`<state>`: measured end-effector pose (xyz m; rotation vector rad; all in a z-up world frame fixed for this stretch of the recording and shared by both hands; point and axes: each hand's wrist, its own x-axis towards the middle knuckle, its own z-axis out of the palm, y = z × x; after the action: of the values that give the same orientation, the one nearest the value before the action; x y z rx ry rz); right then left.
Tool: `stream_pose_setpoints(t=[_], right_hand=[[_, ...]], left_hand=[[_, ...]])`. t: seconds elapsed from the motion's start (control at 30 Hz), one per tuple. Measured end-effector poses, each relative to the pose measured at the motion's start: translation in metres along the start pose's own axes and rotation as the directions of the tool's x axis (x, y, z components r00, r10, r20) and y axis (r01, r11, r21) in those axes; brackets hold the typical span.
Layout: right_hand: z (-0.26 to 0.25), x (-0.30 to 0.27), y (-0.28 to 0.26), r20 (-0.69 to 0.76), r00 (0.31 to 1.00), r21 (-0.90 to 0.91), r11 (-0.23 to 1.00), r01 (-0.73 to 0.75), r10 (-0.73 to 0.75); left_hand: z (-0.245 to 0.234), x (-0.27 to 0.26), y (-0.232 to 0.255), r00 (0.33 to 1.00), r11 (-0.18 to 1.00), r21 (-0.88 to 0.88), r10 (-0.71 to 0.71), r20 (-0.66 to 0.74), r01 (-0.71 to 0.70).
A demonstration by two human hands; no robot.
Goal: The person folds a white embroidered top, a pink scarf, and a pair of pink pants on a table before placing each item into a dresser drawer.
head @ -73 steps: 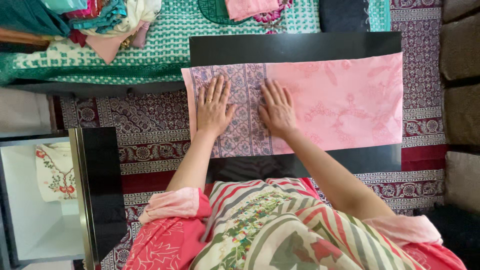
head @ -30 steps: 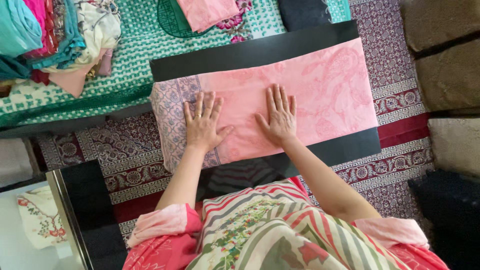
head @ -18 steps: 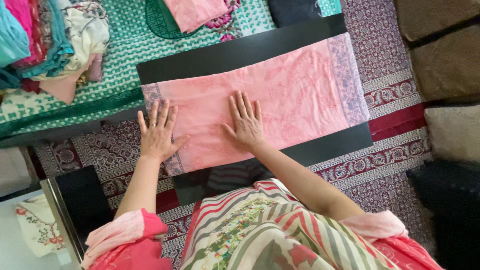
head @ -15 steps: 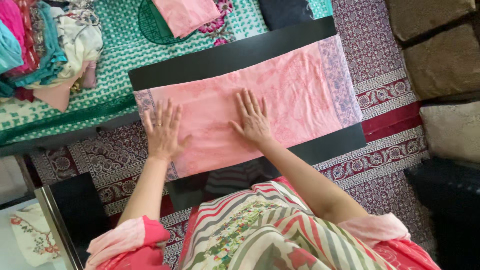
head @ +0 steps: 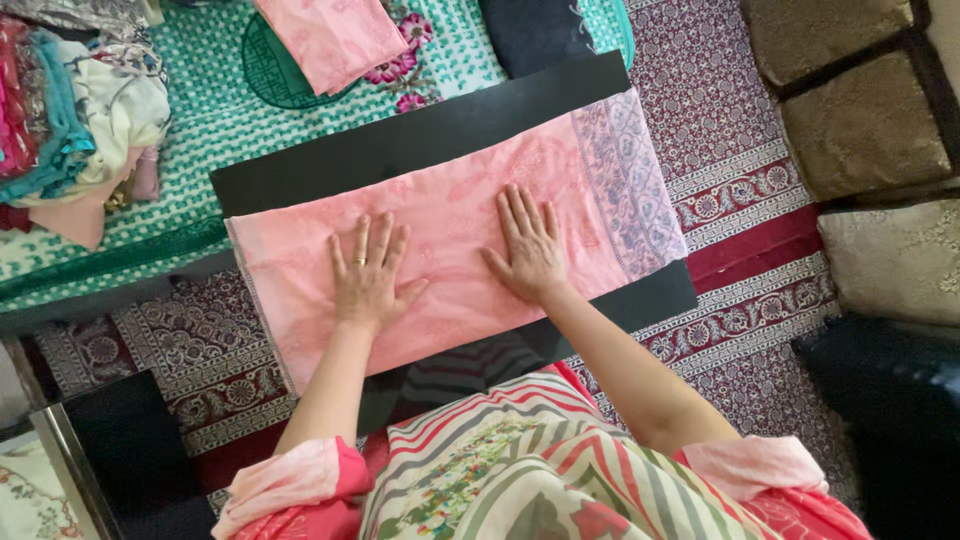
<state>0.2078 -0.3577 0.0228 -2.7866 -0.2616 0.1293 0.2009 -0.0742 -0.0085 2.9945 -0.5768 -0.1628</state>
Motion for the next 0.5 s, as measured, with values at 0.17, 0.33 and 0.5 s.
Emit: stream_pose_setpoints(t=[0.17, 0.33, 0.5], right_hand=[[0.013, -0.007, -0.041, 0.003, 1.0, 0.009, 1.0, -0.004, 0.003], [0.028, -0.015, -0.071, 0.041, 0.999, 0.043, 0.999, 0.019, -0.021], [0.026, -0.005, -0.039, 0.088, 0.992, 0.059, 0.994, 0.09, -0.095]], left_hand=[[0.004, -0.025, -0.038, 1.0, 1.0, -0.016, -0.004, 0.026, 0.004], [0.002, -0.05, -0.072, 0.998, 1.0, -0.011, 0.013, 0.065, -0.012], [0.0, -0.037, -0.065, 0.999, 0.991, -0.122, 0.047, -0.026, -0.05]])
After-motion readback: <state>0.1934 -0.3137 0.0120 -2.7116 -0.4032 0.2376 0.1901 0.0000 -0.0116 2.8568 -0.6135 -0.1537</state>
